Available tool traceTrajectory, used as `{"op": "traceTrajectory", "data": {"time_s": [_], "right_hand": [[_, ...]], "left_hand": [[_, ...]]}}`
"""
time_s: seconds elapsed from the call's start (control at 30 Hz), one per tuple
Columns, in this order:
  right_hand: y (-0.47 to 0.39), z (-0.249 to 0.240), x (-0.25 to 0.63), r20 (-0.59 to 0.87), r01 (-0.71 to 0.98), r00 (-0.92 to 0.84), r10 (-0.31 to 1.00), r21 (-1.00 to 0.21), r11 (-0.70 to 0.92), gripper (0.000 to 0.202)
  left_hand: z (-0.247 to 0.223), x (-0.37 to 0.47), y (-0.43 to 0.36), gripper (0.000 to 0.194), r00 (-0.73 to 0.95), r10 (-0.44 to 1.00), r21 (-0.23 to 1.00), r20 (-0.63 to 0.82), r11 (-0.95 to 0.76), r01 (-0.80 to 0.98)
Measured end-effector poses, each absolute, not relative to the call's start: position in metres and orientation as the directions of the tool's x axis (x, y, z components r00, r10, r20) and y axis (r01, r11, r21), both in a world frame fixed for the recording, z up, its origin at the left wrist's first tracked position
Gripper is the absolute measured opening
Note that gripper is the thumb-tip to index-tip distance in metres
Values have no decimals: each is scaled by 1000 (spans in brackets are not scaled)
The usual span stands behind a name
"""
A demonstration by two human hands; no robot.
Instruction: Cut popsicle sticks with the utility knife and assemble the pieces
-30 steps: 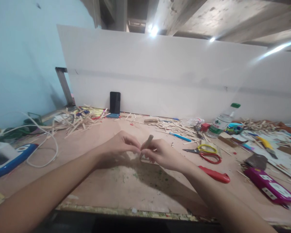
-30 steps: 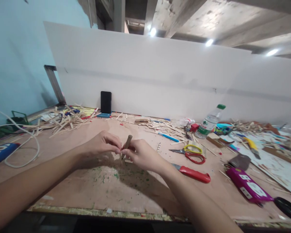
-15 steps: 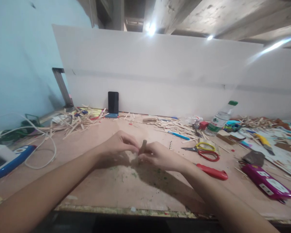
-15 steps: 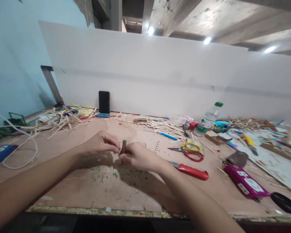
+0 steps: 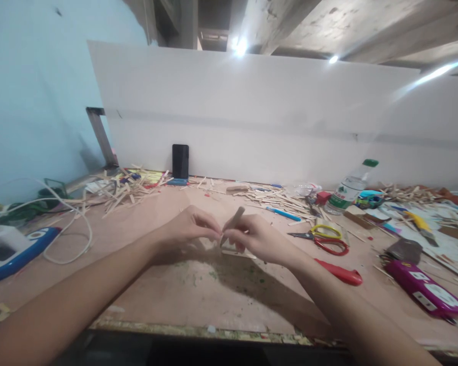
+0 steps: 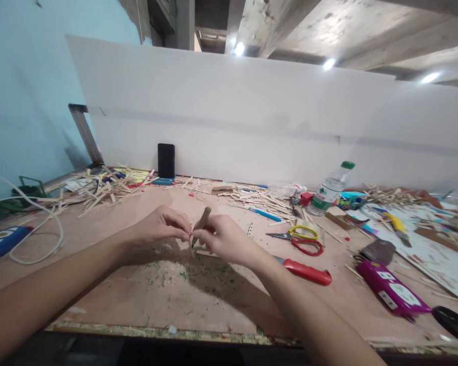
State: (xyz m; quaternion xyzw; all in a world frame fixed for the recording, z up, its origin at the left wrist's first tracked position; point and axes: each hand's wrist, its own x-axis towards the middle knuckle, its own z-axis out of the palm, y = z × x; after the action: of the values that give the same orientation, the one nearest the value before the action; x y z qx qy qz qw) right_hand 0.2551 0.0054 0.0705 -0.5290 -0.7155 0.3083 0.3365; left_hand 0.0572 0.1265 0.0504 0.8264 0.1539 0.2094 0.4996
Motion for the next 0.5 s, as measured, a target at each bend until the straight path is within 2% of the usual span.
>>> {"op": "traceTrajectory", "data": {"time_s": [0.1, 0.23, 0.37, 0.5], "right_hand": [[4, 70, 254, 143, 574, -245, 959, -775, 263, 13], [3, 73, 254, 182, 566, -182, 966, -784, 254, 21], [3, 74, 253, 155, 570, -206, 966, -783, 247, 15], [4, 73, 252, 161, 571, -186, 969, -785, 240, 19]], "left_hand": [[51, 57, 127, 9, 867, 460, 890, 191, -453, 44], [50, 58, 127, 7, 867, 460, 891, 189, -452, 46], [51, 58, 126, 6, 869, 459, 890, 187, -453, 48], [52, 58, 125, 7, 872, 452, 885, 189, -463, 48]]}}
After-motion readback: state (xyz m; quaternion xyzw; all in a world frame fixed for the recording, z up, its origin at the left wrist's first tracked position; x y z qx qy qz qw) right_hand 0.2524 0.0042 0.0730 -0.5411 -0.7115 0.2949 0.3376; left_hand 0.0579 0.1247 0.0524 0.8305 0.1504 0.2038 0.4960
